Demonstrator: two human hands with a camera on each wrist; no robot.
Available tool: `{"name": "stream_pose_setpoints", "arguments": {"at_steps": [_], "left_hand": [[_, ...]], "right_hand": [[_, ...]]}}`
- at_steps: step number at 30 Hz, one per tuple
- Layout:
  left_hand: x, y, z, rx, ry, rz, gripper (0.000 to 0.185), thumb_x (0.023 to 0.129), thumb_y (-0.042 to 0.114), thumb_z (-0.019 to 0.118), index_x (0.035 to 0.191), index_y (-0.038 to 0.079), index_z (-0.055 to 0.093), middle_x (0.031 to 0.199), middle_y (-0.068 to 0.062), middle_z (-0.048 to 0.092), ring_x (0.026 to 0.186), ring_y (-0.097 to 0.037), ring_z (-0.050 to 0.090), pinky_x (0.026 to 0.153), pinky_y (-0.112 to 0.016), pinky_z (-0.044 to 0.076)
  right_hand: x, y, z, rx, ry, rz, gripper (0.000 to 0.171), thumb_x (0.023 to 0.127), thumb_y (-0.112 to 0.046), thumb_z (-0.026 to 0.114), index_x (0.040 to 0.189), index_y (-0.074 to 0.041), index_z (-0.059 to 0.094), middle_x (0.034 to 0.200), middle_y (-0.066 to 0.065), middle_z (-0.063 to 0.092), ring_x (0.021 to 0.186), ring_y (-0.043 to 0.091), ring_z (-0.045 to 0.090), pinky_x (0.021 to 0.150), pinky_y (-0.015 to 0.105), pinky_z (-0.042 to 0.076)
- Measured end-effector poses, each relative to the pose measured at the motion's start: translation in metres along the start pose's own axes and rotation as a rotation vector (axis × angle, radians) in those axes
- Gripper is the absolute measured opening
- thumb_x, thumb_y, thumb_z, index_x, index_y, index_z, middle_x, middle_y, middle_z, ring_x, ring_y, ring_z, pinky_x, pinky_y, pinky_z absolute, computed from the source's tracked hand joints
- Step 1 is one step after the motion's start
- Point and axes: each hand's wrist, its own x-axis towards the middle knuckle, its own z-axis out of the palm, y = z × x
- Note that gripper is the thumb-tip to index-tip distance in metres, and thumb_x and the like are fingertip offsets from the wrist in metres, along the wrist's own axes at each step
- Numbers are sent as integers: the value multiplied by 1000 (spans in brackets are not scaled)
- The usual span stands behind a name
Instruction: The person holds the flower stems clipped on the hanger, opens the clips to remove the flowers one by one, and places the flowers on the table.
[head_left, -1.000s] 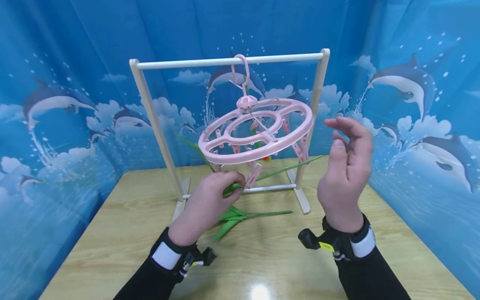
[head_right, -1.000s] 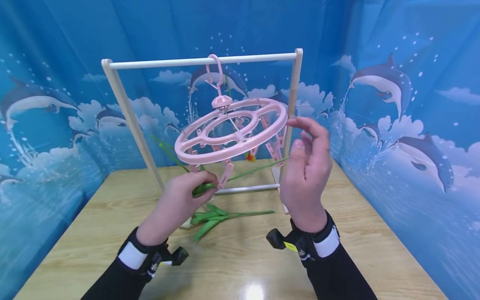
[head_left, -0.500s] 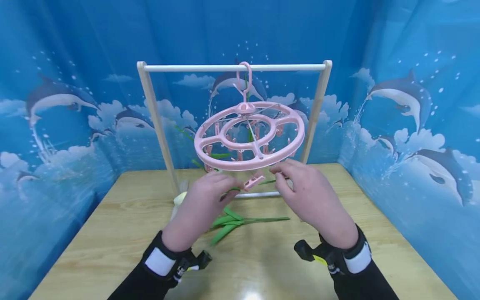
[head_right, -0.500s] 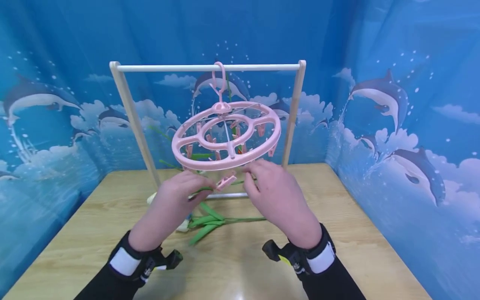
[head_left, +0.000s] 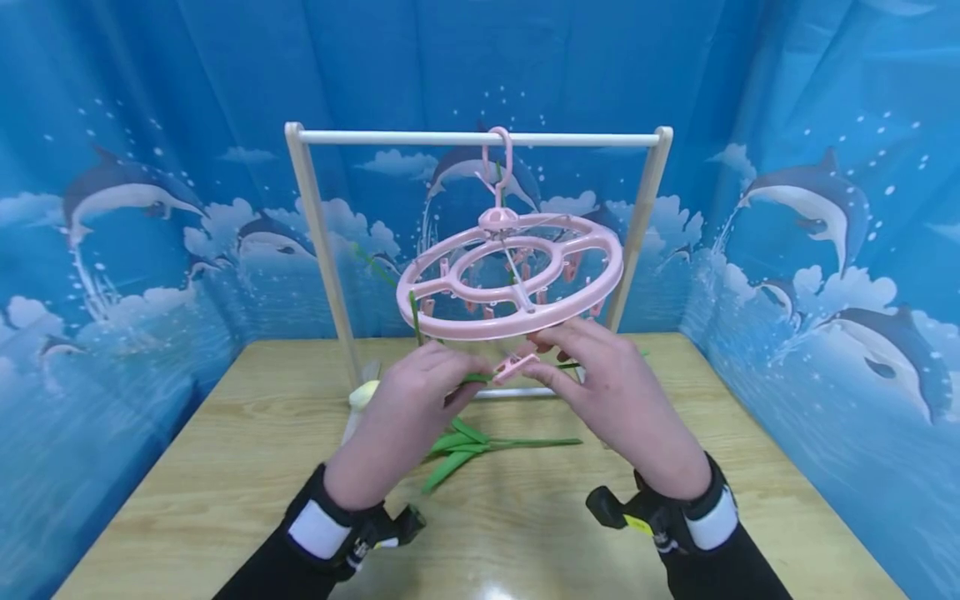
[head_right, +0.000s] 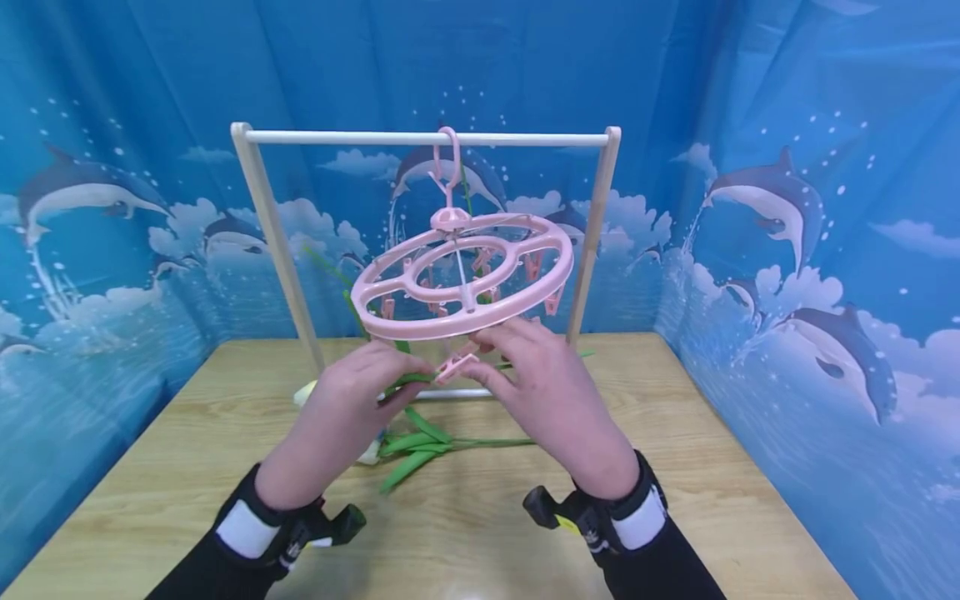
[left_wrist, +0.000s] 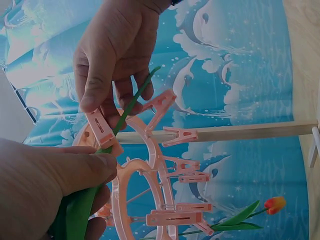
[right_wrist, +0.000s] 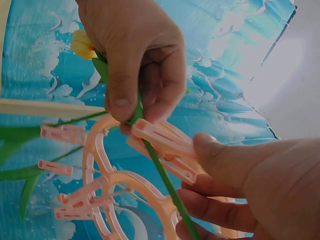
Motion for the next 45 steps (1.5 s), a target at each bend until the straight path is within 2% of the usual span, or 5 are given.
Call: {"name": "stream_pose_setpoints", "arguments": {"at_steps": [20, 32, 38, 42, 45], "left_hand": [[-1, 4, -3, -4, 25, 5, 22, 90, 16, 91, 109, 18, 80, 104, 6, 84, 100, -11, 77, 90, -28, 66], [-1, 4, -4, 10, -5, -12, 23, 89, 16, 92, 110, 17, 80, 104, 6, 84, 103, -12, 77, 91, -27, 66], [-1, 0, -3, 19, -10, -14, 24, 89, 15, 92, 110, 18, 80, 105, 6, 84, 104, -12, 77, 92, -28, 66], [-1, -2, -4, 34, -15, -16, 25, 89, 15, 92, 110, 18, 79, 103, 6, 83, 101, -12, 77, 90, -26, 67], [0, -5, -6, 42, -15, -18, 26, 89, 15, 92, 111, 18, 79, 105, 6, 83, 104, -12, 78, 92, -26, 66]], "right_hand": [[-4, -7, 14, 49, 171, -3, 16, 94, -16, 83, 96, -9, 69, 84, 1, 71, 68, 8, 50, 58, 22, 44], [0, -6, 19, 81, 186, 25, 31, 93, -22, 88, 110, -7, 67, 93, 5, 63, 88, 15, 65, 79, 35, 65], [0, -4, 17, 3, 170, -46, 44, 88, -27, 93, 123, -7, 76, 105, 7, 76, 98, 21, 73, 82, 39, 66], [-1, -1, 9, -92, 188, -88, 39, 85, -26, 95, 116, -7, 82, 107, 7, 83, 102, 25, 79, 101, 49, 66], [-3, -2, 3, -193, 175, -88, 35, 82, -25, 98, 109, -8, 84, 101, 7, 84, 94, 25, 77, 96, 48, 67]]}}
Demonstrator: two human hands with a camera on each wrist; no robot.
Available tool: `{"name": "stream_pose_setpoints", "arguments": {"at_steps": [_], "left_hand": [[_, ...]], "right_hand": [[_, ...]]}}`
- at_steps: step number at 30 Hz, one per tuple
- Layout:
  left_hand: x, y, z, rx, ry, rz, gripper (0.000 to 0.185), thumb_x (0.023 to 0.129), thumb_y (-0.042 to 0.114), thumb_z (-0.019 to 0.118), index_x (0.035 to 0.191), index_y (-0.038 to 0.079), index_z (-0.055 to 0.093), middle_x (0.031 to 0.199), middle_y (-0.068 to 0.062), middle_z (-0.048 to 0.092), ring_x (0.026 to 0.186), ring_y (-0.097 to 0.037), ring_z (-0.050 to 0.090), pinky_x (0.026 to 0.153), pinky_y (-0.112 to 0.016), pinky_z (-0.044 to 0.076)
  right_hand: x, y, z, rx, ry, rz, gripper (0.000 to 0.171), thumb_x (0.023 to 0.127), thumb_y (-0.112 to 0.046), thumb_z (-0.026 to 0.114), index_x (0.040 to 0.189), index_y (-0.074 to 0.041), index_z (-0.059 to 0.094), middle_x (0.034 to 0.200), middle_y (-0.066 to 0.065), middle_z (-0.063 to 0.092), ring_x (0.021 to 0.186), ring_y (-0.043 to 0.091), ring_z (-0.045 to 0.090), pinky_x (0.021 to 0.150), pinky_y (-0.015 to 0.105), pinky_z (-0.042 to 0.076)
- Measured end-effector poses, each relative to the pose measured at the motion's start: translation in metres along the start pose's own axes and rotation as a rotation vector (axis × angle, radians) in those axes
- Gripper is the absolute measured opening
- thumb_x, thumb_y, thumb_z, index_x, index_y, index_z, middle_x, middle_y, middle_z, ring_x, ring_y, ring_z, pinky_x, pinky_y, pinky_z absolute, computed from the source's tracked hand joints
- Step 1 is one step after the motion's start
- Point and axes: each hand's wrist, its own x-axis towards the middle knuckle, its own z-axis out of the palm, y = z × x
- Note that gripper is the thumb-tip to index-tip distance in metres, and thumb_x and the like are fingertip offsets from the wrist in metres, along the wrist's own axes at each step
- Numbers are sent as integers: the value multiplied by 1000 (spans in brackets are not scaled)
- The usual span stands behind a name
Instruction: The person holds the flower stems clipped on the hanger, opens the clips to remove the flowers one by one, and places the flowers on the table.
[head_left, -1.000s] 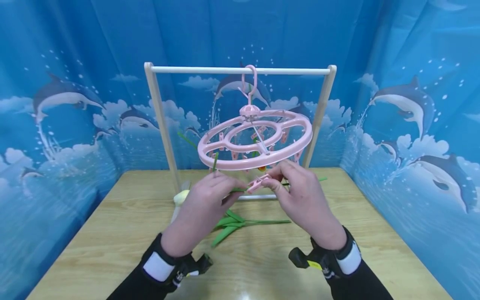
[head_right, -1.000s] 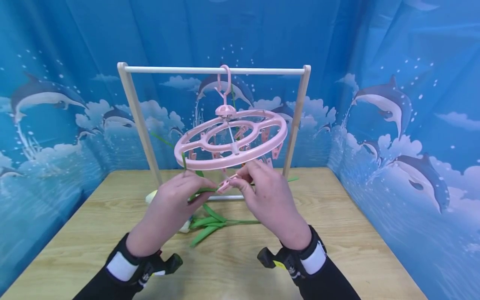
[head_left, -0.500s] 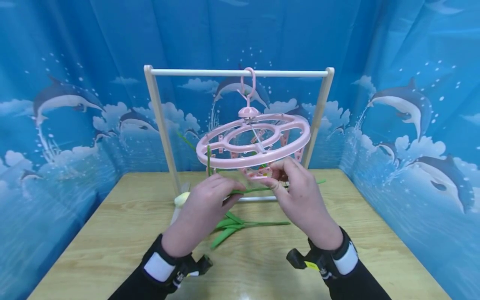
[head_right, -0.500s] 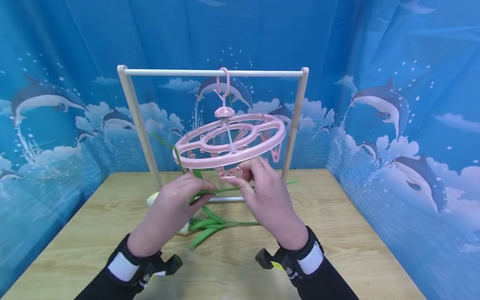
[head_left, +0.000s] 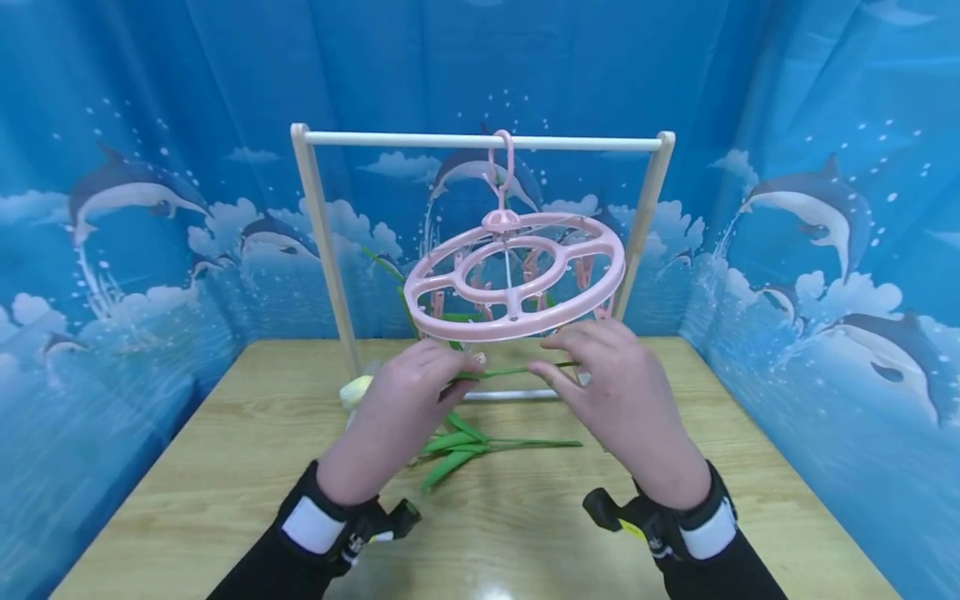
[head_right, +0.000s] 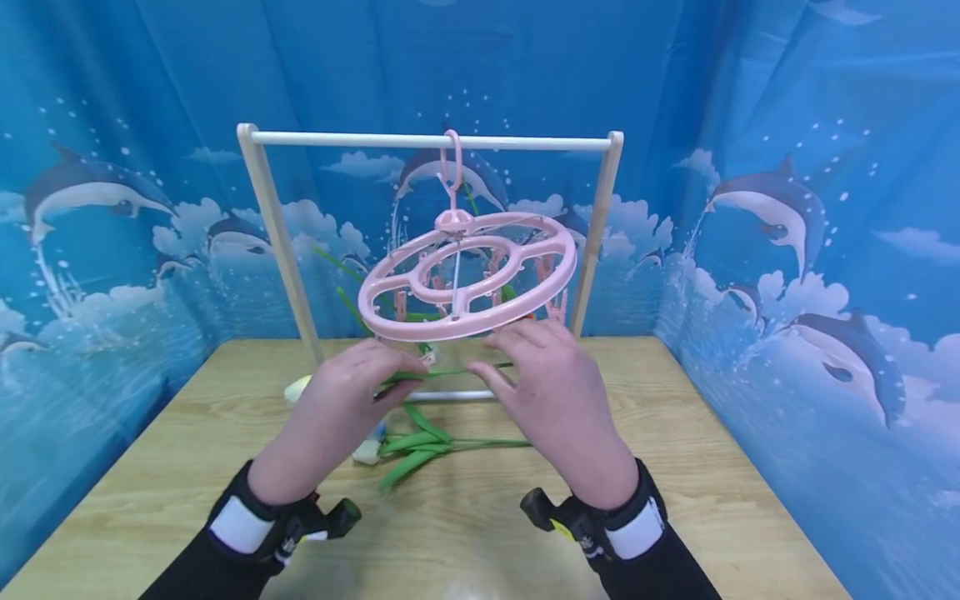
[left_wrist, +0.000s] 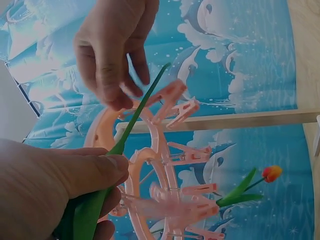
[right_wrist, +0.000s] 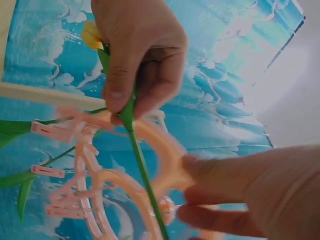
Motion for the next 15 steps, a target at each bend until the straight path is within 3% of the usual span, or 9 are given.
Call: {"name": "stream_pose_setpoints", "arguments": {"at_steps": [4, 11, 15], "left_hand": [[1, -2, -2, 6, 1, 0, 27, 88, 12, 92, 111, 19, 80, 109, 6, 84, 108, -12, 78, 96, -27, 66], [-1, -3, -2, 34, -35, -21, 24, 87, 13, 93, 105, 17, 79, 98, 7, 83, 97, -12, 77, 87, -25, 66], [-1, -3, -2, 16, -67, -32, 25, 87, 13, 93, 106, 19, 79, 98, 8, 82, 96, -11, 76, 85, -25, 66]], "right_hand": [[-1, -2, -6, -98, -109, 41, 28, 82, -23, 99, 106, -13, 86, 98, 1, 83, 87, 22, 71, 69, 35, 63], [-1, -7, -4, -87, -338, 138, 27, 89, -13, 92, 115, -20, 86, 107, -2, 83, 102, 25, 78, 80, 40, 68], [-1, -8, 0, -99, -435, 174, 26, 91, -12, 90, 115, -21, 85, 105, -2, 80, 97, 22, 77, 76, 36, 66]]}}
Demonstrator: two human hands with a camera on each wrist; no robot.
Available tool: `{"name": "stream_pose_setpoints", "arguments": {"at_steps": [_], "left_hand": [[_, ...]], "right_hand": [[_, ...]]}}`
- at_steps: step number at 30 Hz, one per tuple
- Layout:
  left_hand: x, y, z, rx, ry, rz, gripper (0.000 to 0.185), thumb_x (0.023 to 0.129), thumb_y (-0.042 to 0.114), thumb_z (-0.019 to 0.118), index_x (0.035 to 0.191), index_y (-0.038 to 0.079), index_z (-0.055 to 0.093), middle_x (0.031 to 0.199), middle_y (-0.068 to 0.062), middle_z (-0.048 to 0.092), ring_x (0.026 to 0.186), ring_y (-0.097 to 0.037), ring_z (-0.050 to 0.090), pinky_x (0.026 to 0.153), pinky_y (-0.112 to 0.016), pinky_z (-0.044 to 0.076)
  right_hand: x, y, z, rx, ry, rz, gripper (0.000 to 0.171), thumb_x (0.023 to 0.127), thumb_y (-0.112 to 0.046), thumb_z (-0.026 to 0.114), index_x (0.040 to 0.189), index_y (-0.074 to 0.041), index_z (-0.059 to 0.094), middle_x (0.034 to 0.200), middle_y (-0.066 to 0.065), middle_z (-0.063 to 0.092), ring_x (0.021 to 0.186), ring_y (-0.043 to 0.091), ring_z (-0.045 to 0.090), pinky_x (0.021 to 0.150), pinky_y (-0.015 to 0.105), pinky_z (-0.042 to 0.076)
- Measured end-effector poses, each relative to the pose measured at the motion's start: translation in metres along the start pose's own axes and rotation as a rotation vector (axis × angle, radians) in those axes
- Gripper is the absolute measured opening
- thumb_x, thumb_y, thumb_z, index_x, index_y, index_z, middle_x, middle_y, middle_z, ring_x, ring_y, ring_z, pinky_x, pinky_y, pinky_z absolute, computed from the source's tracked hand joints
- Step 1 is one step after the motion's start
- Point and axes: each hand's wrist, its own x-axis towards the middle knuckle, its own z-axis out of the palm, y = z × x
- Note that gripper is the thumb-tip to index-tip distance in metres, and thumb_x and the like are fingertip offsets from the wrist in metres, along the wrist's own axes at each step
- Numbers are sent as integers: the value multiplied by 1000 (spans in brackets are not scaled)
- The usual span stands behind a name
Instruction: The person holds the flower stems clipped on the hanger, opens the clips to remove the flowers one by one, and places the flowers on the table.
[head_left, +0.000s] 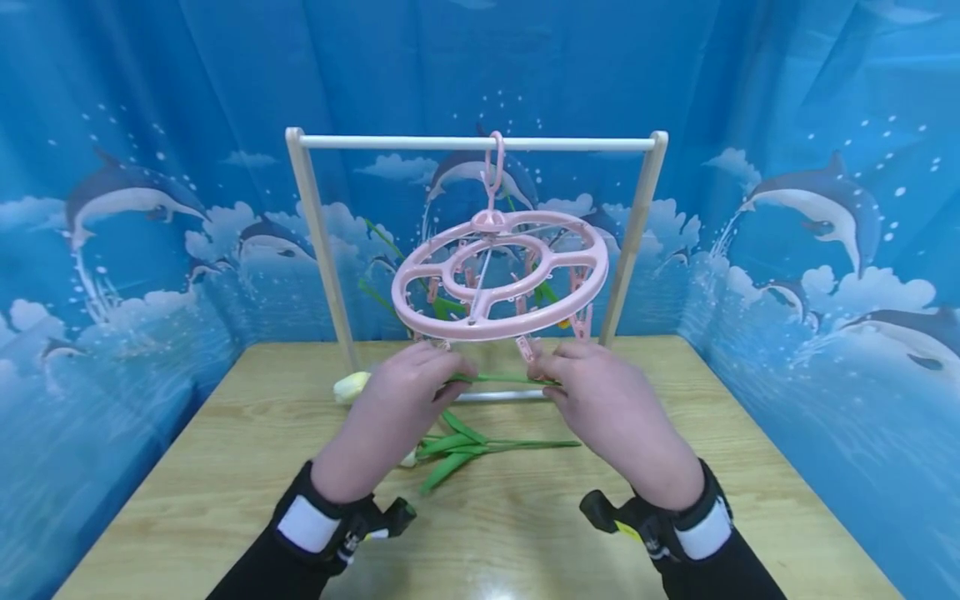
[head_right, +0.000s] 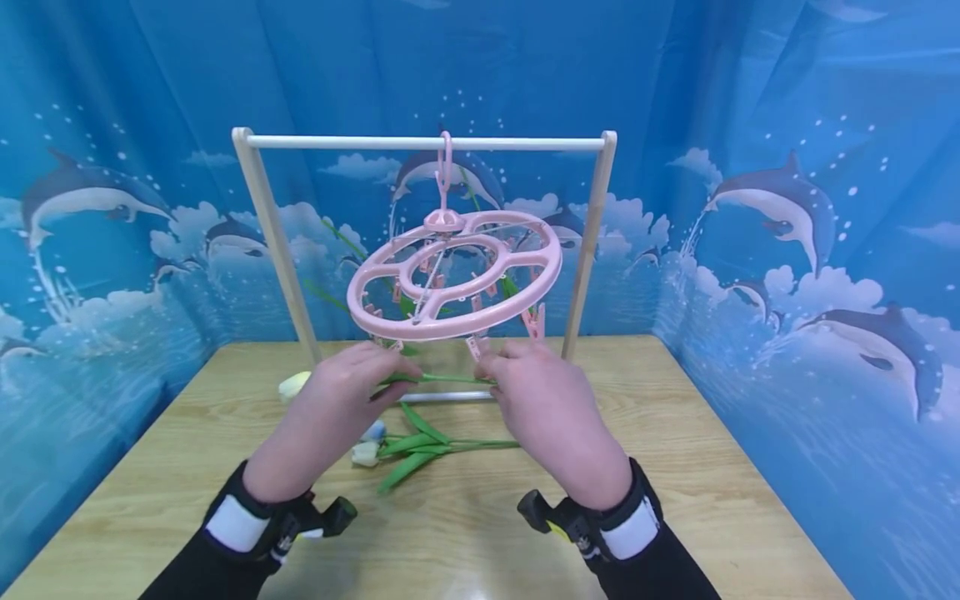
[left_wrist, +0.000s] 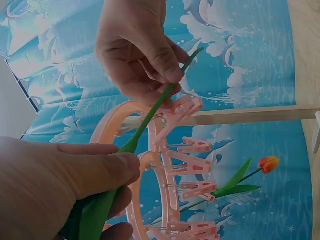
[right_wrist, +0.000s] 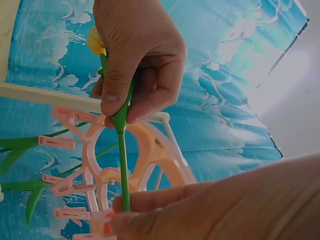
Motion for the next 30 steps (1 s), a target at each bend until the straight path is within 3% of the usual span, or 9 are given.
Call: {"name": "stream_pose_setpoints", "arguments": {"at_steps": [5, 14, 21, 30], "left_hand": [[1, 0, 0, -19, -49, -17, 25, 88, 14, 93, 107, 21, 78, 99, 10, 81, 96, -10, 76, 83, -25, 66], [6, -1, 3, 21, -161, -80, 23, 89, 19, 93, 105, 25, 78, 94, 13, 78, 83, -4, 70, 75, -21, 61], [5, -2, 13, 45, -268, -159, 16, 91, 22, 91, 100, 27, 79, 94, 14, 80, 86, -6, 71, 79, -24, 63], [4, -4, 18, 77, -286, -159, 18, 90, 23, 92, 102, 27, 78, 95, 13, 82, 84, -8, 75, 77, -26, 63]], "right_hand": [[4, 0, 4, -24, -36, 6, 23, 93, -11, 87, 113, -23, 86, 98, -2, 78, 84, 16, 72, 64, 27, 59], [11, 3, 10, -38, -104, -12, 22, 93, -10, 87, 109, -24, 84, 105, -1, 83, 90, 19, 76, 65, 28, 59], [13, 4, 20, -44, -163, -29, 19, 97, -7, 82, 107, -23, 83, 97, -1, 80, 74, 11, 67, 57, 24, 51], [15, 8, 31, -44, -212, -61, 19, 99, -3, 78, 110, -18, 82, 94, -3, 82, 75, 10, 69, 64, 25, 56]]}}
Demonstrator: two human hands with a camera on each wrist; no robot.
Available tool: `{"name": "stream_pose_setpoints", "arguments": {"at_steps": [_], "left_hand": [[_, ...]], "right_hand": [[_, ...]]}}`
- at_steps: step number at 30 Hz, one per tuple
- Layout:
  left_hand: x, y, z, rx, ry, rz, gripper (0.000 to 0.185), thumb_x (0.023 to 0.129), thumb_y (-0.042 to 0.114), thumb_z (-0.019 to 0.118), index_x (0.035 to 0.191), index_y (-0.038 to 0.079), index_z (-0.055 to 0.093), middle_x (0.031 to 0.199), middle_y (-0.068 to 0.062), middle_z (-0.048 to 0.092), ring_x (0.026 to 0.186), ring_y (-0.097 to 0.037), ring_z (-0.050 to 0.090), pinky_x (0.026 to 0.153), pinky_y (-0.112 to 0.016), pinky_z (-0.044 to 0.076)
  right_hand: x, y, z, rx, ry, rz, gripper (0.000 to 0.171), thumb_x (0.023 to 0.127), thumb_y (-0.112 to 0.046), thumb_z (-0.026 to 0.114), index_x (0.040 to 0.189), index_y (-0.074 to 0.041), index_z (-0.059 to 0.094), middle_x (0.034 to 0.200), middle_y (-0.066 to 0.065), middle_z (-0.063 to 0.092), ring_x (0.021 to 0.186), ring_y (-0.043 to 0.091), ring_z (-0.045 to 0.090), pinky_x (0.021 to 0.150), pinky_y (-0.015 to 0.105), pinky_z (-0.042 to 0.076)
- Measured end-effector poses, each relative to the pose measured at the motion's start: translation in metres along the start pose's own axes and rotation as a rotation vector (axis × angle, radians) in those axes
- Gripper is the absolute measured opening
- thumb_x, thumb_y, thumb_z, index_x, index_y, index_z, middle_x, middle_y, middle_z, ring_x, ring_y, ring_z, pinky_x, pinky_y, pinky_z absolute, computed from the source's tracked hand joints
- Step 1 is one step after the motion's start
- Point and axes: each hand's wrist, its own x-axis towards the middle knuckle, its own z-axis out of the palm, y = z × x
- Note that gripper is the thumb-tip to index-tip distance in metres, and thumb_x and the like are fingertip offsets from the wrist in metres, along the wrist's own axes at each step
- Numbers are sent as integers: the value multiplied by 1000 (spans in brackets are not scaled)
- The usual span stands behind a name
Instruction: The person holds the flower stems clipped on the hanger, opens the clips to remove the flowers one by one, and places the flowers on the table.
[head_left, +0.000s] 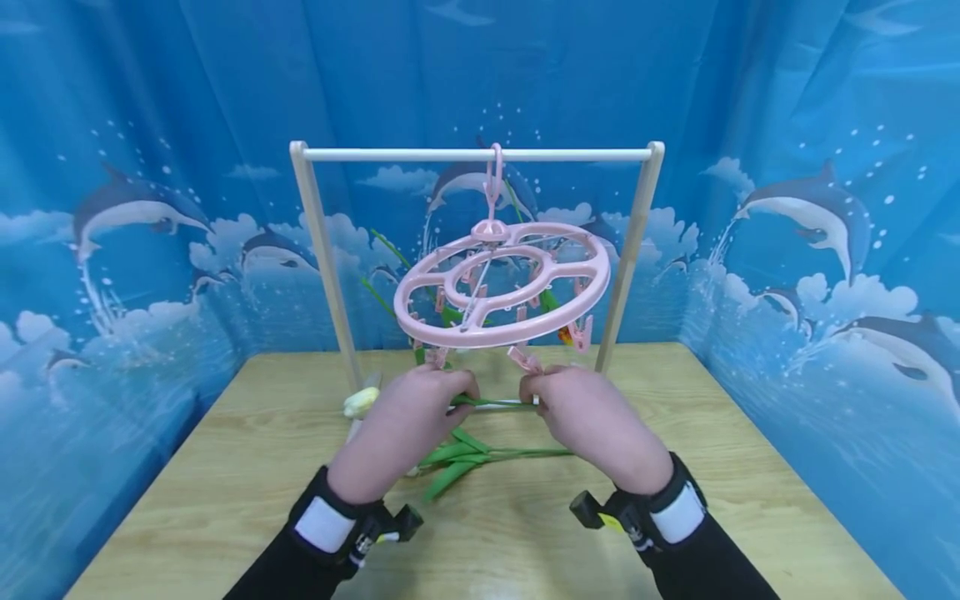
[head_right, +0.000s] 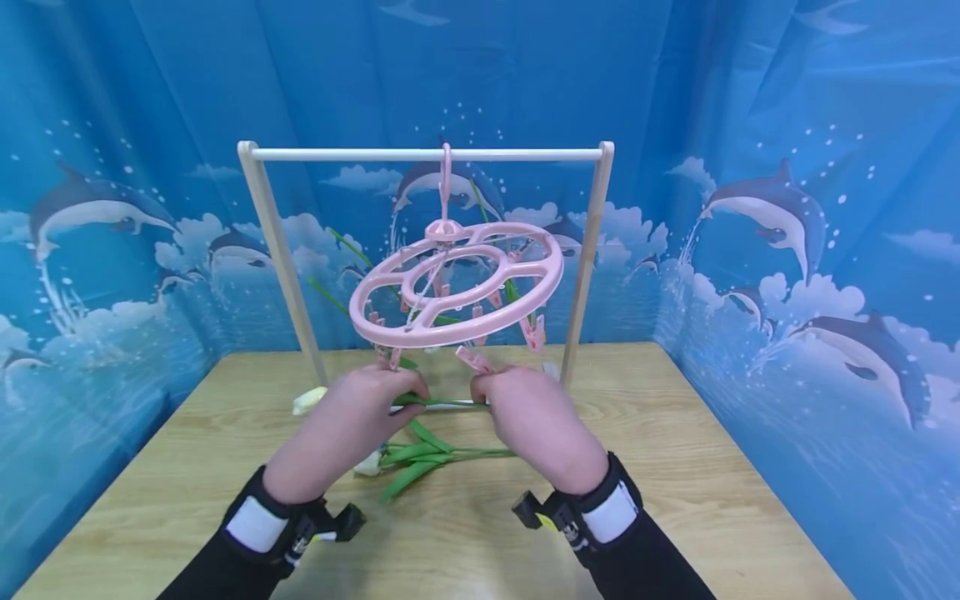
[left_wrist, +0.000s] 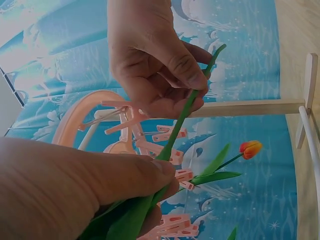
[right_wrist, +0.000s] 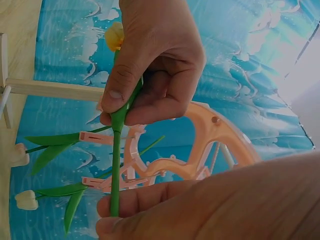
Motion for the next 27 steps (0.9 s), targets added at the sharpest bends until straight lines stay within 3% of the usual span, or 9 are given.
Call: {"name": "stream_pose_setpoints", "arguments": {"at_steps": [10, 27], "left_hand": [[3, -1, 7, 18, -24, -7, 16, 91, 22, 92, 99, 26, 79, 94, 13, 82, 88, -11, 77, 80, -29, 65], [7, -6, 24, 21, -97, 1, 12, 95, 20, 87, 94, 24, 76, 89, 12, 76, 69, -3, 62, 65, -20, 56]], "right_hand": [[2, 2, 11, -16, -6, -54, 15, 101, -4, 75, 106, -18, 78, 78, -6, 75, 58, 5, 54, 54, 21, 44], [8, 7, 29, 9, -53, -53, 20, 100, -3, 76, 113, -18, 78, 86, -2, 77, 66, 7, 57, 55, 21, 40]]}}
